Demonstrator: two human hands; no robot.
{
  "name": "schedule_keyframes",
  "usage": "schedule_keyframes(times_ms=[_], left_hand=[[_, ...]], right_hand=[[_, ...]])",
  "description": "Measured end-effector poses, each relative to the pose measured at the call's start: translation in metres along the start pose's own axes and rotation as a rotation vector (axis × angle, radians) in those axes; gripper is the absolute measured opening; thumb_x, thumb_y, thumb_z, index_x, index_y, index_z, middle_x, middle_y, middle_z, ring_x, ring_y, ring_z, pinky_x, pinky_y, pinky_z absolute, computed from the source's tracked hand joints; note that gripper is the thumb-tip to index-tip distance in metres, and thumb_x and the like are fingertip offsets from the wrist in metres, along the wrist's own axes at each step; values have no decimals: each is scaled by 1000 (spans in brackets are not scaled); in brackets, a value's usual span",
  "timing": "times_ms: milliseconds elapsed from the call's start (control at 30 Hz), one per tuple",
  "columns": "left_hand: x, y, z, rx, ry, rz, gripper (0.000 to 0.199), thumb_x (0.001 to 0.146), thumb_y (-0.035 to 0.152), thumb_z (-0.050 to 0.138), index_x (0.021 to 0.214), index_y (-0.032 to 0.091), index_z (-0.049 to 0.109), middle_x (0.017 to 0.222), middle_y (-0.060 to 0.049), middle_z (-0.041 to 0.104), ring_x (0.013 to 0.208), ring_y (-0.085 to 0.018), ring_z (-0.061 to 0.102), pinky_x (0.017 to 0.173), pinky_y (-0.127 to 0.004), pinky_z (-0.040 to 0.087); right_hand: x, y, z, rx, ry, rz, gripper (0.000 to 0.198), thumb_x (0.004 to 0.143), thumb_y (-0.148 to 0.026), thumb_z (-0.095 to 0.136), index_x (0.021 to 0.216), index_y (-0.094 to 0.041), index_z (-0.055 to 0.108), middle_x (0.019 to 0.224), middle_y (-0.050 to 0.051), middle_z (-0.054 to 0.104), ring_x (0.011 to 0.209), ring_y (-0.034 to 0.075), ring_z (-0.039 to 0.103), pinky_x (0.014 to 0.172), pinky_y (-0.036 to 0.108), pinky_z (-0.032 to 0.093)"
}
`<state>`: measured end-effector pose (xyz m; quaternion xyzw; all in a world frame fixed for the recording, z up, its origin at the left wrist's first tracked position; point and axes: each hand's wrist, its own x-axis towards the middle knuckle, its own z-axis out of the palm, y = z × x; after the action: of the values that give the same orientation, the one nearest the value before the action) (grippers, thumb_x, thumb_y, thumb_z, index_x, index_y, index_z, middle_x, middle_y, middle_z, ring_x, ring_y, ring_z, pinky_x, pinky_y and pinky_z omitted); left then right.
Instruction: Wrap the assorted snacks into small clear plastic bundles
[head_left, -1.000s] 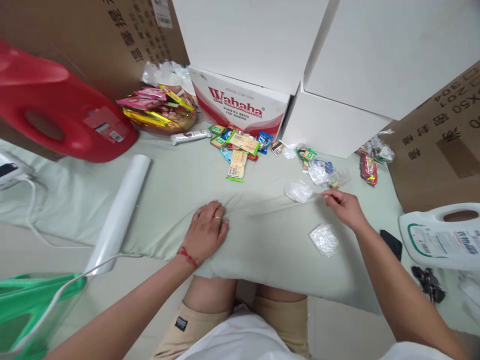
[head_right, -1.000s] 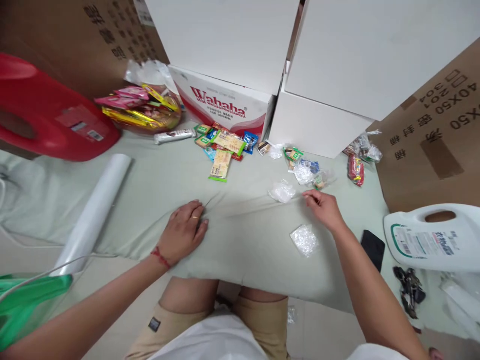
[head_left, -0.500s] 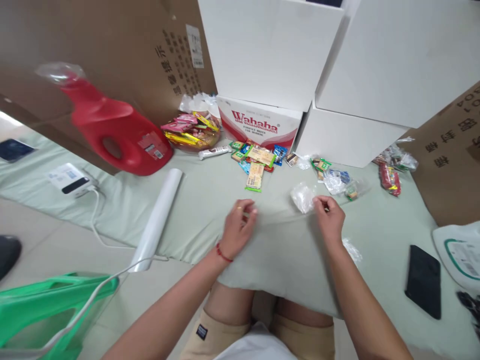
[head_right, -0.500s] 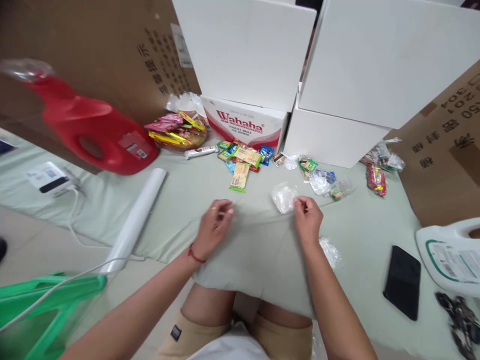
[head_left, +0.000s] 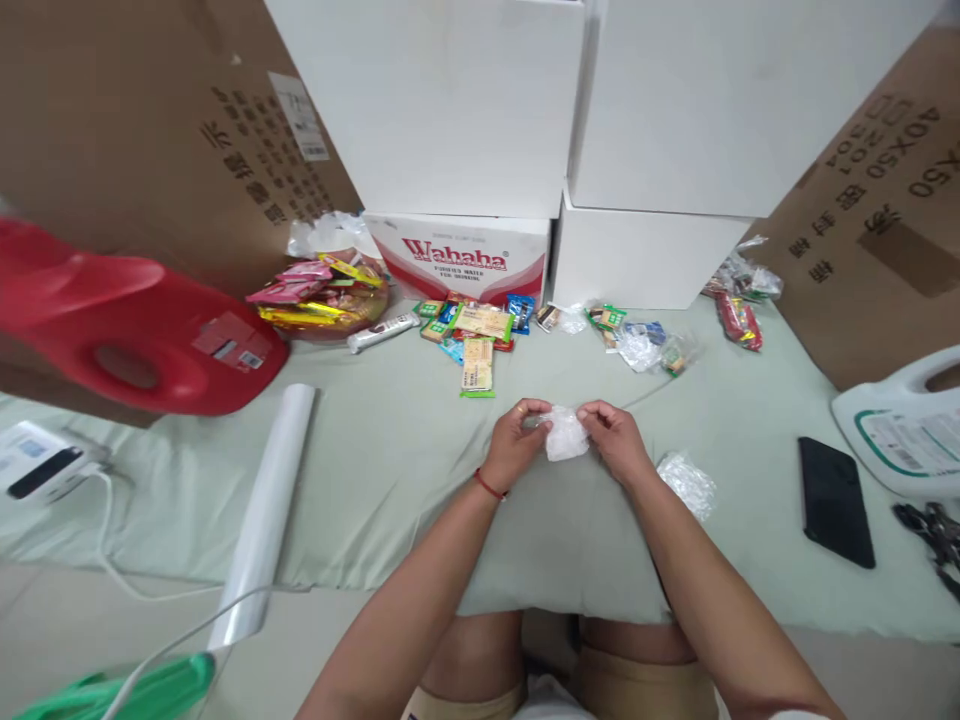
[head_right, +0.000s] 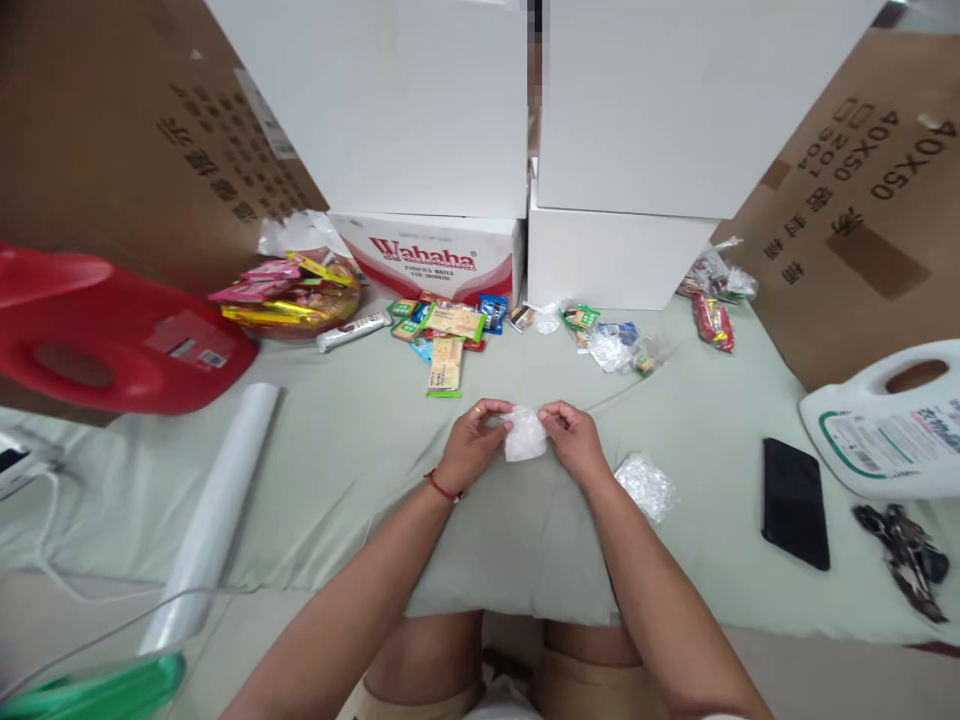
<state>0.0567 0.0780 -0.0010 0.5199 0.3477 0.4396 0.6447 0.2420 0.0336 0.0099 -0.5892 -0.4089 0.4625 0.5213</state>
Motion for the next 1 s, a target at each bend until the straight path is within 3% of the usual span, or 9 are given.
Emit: schedule_keyframes(times_ms=[100,200,267,333,433,567,733,867,1000], left_hand=[[-1,5,-2,76,123,63,19,80,34,77,87,19,68,105,-6,66,90,-18,59,74,-26,47],[-6,10,1,191,238,190,25,76,32,82,95,22,68,102,-5,62,90,-18,56,74,-26,44],[-9,12,6,280,122,260,37,69,30,88,102,24,71,102,-6,61,92,-20,55,79,-28,45],[-10,12,9,349,-10,288,31,71,30,86,100,24,74,98,-7,62,95,-23,56,85,-32,45],[-8,11,9,358,5,251,6,85,29,72,88,24,75,85,-5,62,84,-21,57,83,-33,44],[-7,7,6,371,35,216,9,90,28,65,88,23,72,87,-4,62,80,-19,58,75,-30,44],[-3,1,5,483,84,259,45,78,30,79,120,21,64,107,-6,58,82,-16,56,75,-29,46],[1,-4,3,451,33,228,21,83,25,70,103,20,68,87,-1,61,73,-13,53,72,-27,44],[6,-7,-1,146,164,70,23,81,34,71,97,20,61,69,6,54,61,-10,51,60,-23,40]], right_hand=[[2,-3,-2,181,155,57,40,70,-57,78,79,-21,64,54,-8,41,48,9,28,45,24,21],[1,-5,2,280,266,19,41,67,-55,81,81,-22,61,56,-10,37,46,7,25,42,23,19],[-4,-7,8,282,231,0,40,70,-54,81,83,-22,61,57,-10,38,46,7,28,41,22,21],[-10,-7,15,265,140,-8,38,75,-54,79,86,-22,61,59,-9,40,47,7,33,42,22,26],[-15,-4,21,215,40,-38,40,80,-55,75,100,-23,61,67,-6,49,52,9,41,47,22,34],[-13,3,20,-45,-41,-101,60,71,-45,83,123,-24,60,87,-1,62,61,11,47,53,24,38],[-11,7,16,-138,-43,-105,32,83,-46,70,101,-20,72,69,-3,56,55,11,39,52,25,33],[-12,9,17,-152,-39,-129,27,83,-45,68,95,-22,73,59,-5,48,53,12,37,52,25,31],[-12,8,12,-224,87,-168,28,87,-45,62,99,-22,71,64,-3,54,56,14,42,56,26,37]])
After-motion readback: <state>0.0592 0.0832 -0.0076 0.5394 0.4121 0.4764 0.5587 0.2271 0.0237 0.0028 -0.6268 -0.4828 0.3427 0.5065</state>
